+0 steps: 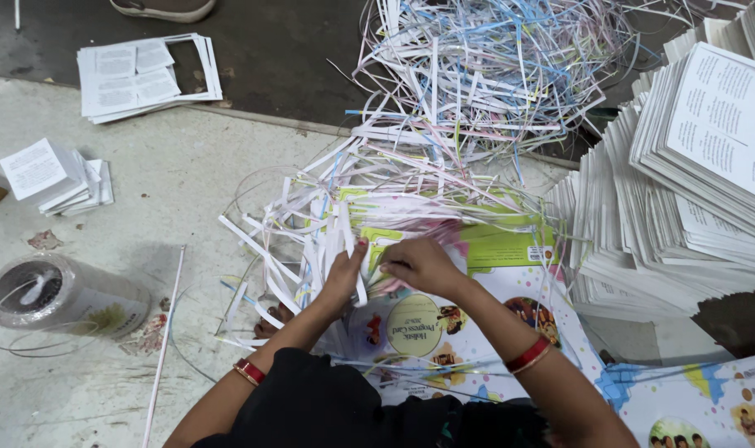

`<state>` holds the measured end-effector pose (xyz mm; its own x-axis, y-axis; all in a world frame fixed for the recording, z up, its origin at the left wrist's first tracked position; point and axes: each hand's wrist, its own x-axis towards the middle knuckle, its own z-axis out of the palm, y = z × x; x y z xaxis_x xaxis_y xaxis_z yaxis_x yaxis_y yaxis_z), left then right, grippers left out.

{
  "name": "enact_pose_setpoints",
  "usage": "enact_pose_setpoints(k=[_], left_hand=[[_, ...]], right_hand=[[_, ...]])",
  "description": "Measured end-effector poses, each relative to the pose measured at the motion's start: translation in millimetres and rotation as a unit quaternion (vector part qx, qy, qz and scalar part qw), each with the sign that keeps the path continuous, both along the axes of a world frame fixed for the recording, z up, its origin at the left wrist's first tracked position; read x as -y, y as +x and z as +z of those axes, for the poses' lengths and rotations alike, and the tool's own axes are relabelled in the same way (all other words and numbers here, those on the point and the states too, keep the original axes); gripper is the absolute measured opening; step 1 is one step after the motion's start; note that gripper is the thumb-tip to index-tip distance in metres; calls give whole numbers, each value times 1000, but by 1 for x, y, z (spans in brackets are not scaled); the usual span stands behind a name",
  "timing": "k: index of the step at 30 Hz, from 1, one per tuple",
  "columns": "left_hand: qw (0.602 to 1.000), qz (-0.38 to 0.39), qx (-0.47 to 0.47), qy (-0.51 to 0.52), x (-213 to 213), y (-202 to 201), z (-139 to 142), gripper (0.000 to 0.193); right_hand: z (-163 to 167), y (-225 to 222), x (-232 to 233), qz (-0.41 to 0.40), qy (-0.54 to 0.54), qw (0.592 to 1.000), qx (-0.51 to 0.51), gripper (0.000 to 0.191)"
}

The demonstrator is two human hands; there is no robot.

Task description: The person sits on the floor and pulls shredded paper strips off printed holiday progress cards, gathering the strips aside. They then stack the cleaned cards, tap the stack to align it, and set the stack down.

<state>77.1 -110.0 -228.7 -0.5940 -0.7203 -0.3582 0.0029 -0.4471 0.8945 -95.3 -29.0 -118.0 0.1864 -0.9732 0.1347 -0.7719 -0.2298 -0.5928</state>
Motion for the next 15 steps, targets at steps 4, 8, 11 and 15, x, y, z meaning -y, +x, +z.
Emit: enact_pose_setpoints(k=[4,8,11,15], left_hand=[[986,-10,112,-124,-1,-4,-3,77],[980,-22,97,-170,-2,-4,0,69],[976,-39,122,-178,-3,-1,2,68],[968,-38,111,-220,-8,-2,-2,62]], right_hand=[[3,9,13,-133,139,980,48,17],[11,10,2,-40,-30,999,19,15],[21,1,-4,107,-119,982,-103,13],[24,-2,3,160,-122,965,-167,33]])
